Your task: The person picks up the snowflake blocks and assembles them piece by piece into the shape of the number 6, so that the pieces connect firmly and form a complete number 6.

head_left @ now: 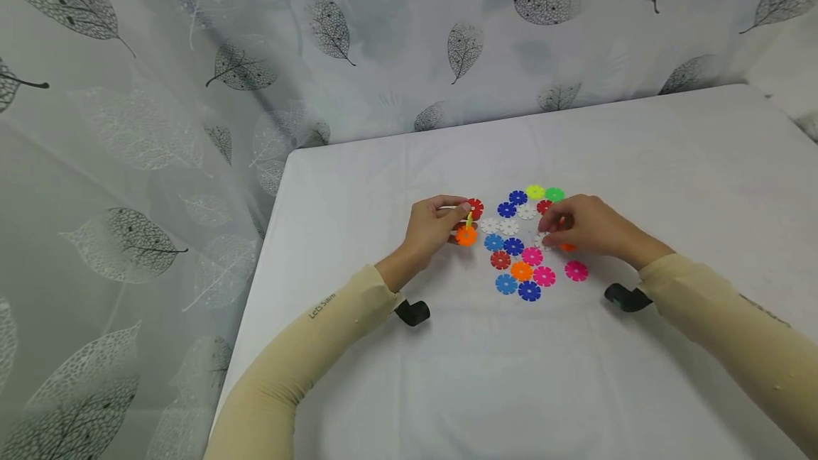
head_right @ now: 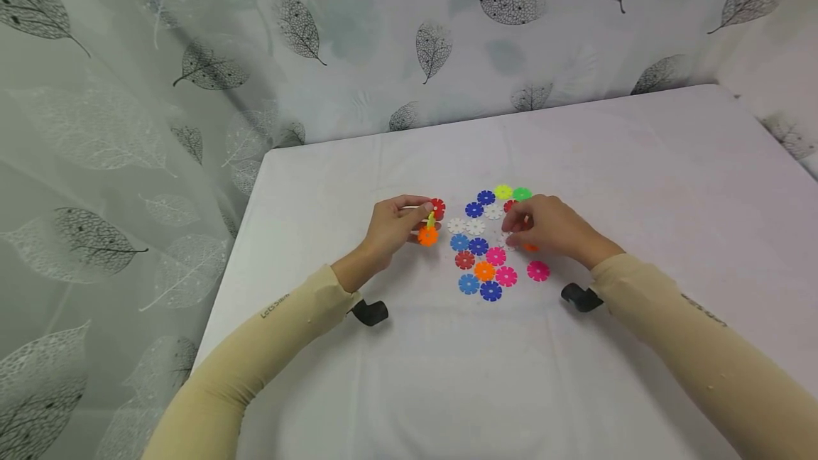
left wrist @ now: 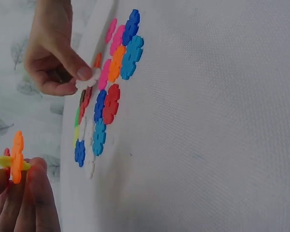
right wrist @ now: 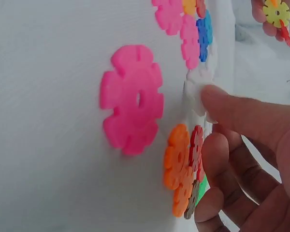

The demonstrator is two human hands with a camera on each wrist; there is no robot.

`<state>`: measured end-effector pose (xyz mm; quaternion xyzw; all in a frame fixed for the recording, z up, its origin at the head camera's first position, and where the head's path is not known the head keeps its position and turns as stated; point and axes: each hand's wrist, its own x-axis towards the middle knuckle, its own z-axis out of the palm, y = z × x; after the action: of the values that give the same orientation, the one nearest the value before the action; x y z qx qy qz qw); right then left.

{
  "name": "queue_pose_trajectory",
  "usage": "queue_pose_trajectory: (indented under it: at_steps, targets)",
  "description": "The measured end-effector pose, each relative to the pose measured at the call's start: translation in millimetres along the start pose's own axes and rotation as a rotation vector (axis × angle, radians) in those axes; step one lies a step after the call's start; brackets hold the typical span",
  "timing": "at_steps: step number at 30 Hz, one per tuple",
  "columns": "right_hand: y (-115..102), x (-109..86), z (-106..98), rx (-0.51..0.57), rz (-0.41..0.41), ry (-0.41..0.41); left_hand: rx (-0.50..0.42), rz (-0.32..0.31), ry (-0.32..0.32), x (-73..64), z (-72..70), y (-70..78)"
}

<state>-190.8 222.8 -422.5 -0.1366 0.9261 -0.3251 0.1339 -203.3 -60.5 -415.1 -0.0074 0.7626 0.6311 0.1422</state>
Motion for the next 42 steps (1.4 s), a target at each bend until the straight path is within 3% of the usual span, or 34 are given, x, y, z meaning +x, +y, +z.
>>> queue_pose_trajectory:
  at_steps: [10, 19, 33, 42]
  targets:
    - [-16.1, 3.6, 1.6, 0.12, -0.001, 0.095, 0.037, -0.001, -0.01, -0.6, 3.3, -1.1]
    - [-28.5, 7.1, 5.6, 0.304, -0.09, 0.178, 0.043, 0.005, -0.023, -3.9, 4.9, 0.7]
    - [-39.2, 11.0, 10.2, 0.33, -0.154, 0.227, 0.031, 0.002, -0.061, -5.0, 8.7, 3.0]
    - [-45.2, 9.7, 12.4, 0.302, -0.183, 0.287, 0.013, 0.036, -0.067, -5.5, 9.4, 3.3]
